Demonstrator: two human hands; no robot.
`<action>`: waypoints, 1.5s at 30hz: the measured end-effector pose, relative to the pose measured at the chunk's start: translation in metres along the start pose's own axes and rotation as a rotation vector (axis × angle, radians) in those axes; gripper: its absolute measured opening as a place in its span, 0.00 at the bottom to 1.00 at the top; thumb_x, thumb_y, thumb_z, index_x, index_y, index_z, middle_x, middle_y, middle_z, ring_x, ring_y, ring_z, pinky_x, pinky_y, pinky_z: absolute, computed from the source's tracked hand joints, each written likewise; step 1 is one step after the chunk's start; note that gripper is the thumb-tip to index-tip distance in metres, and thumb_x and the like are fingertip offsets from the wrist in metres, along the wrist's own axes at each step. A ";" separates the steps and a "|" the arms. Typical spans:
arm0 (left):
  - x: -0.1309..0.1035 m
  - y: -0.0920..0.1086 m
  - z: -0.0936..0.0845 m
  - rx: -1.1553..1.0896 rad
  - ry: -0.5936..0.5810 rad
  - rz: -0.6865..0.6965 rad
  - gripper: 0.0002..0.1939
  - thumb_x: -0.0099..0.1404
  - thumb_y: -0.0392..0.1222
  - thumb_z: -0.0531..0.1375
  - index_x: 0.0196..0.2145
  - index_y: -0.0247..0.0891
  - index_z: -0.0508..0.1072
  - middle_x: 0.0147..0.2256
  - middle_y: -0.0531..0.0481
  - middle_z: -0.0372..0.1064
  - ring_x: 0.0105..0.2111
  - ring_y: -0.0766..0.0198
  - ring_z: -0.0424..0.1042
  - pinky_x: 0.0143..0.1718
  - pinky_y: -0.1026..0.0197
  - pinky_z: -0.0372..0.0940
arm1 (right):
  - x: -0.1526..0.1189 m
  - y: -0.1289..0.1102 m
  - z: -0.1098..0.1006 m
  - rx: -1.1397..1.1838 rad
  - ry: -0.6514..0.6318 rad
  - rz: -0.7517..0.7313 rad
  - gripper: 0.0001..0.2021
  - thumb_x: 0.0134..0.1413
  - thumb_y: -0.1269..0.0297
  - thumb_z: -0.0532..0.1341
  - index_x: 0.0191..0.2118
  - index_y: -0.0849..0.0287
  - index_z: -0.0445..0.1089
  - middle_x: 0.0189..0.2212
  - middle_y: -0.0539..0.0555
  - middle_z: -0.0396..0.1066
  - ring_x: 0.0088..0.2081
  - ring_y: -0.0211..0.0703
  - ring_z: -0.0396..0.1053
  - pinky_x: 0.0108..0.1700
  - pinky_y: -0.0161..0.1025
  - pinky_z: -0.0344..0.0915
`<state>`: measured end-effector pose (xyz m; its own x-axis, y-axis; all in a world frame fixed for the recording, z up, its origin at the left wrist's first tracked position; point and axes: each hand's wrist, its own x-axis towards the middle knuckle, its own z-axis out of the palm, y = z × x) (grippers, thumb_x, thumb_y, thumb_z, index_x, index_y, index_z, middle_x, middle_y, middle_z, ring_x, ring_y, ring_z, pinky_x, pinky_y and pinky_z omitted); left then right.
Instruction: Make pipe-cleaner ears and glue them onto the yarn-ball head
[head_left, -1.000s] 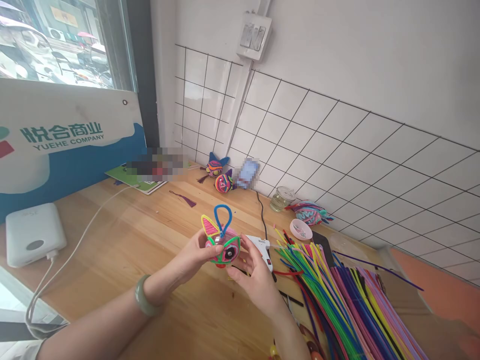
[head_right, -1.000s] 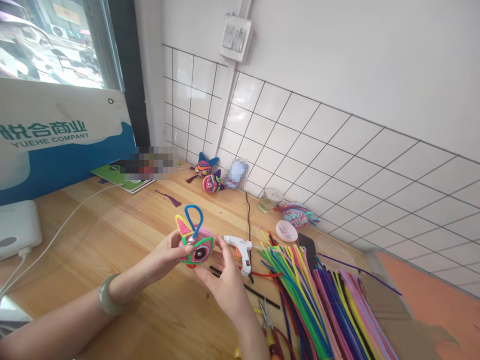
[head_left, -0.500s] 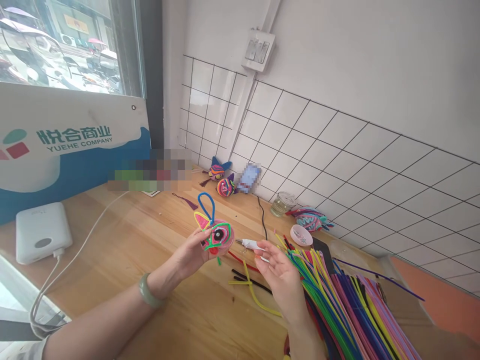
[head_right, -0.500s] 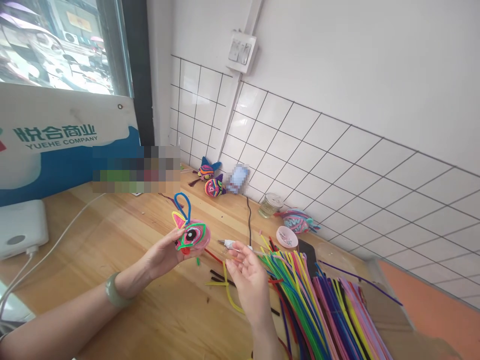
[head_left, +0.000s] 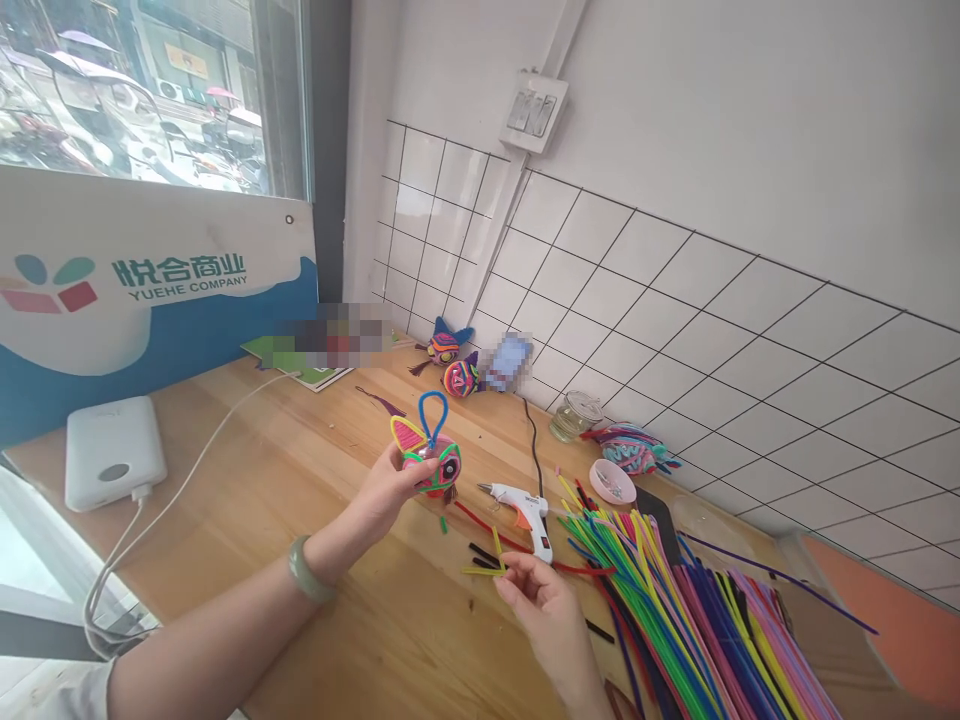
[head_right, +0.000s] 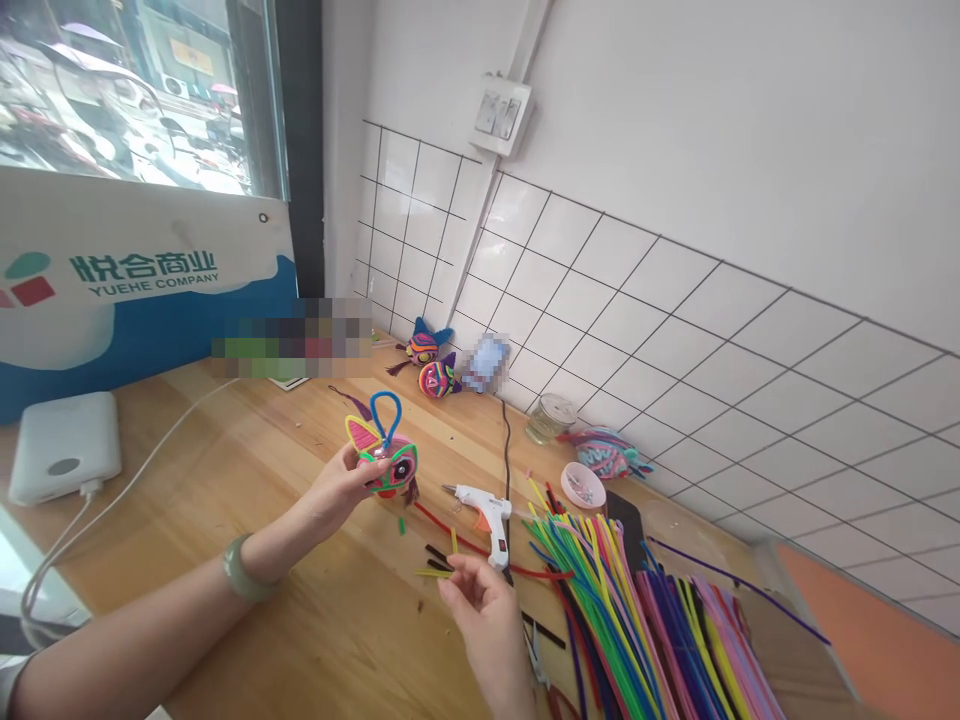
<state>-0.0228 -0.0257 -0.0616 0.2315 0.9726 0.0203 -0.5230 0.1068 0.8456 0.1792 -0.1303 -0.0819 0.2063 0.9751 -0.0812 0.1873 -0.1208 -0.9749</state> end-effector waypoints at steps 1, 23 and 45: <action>0.002 0.000 -0.001 0.048 0.015 0.040 0.21 0.50 0.43 0.64 0.42 0.35 0.68 0.40 0.42 0.70 0.38 0.54 0.70 0.38 0.56 0.66 | -0.001 0.002 0.002 -0.002 -0.009 0.010 0.17 0.38 0.54 0.66 0.32 0.61 0.72 0.22 0.51 0.67 0.25 0.40 0.65 0.28 0.36 0.63; 0.026 0.002 -0.031 0.111 0.185 -0.051 0.25 0.46 0.48 0.66 0.41 0.35 0.68 0.39 0.43 0.71 0.36 0.55 0.72 0.31 0.58 0.68 | -0.013 0.011 0.020 -0.075 -0.195 0.003 0.17 0.45 0.52 0.61 0.34 0.62 0.70 0.23 0.53 0.67 0.25 0.42 0.64 0.27 0.37 0.64; 0.029 -0.025 -0.023 0.442 -0.019 0.154 0.25 0.49 0.47 0.64 0.43 0.34 0.66 0.42 0.43 0.71 0.41 0.55 0.71 0.41 0.55 0.66 | -0.021 0.018 0.023 -0.793 -0.347 -0.444 0.15 0.59 0.63 0.49 0.23 0.59 0.62 0.20 0.48 0.63 0.25 0.36 0.61 0.27 0.32 0.51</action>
<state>-0.0224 0.0046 -0.0942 0.1960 0.9659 0.1695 -0.1540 -0.1403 0.9780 0.1563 -0.1487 -0.1023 -0.3102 0.9474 0.0791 0.7985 0.3048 -0.5191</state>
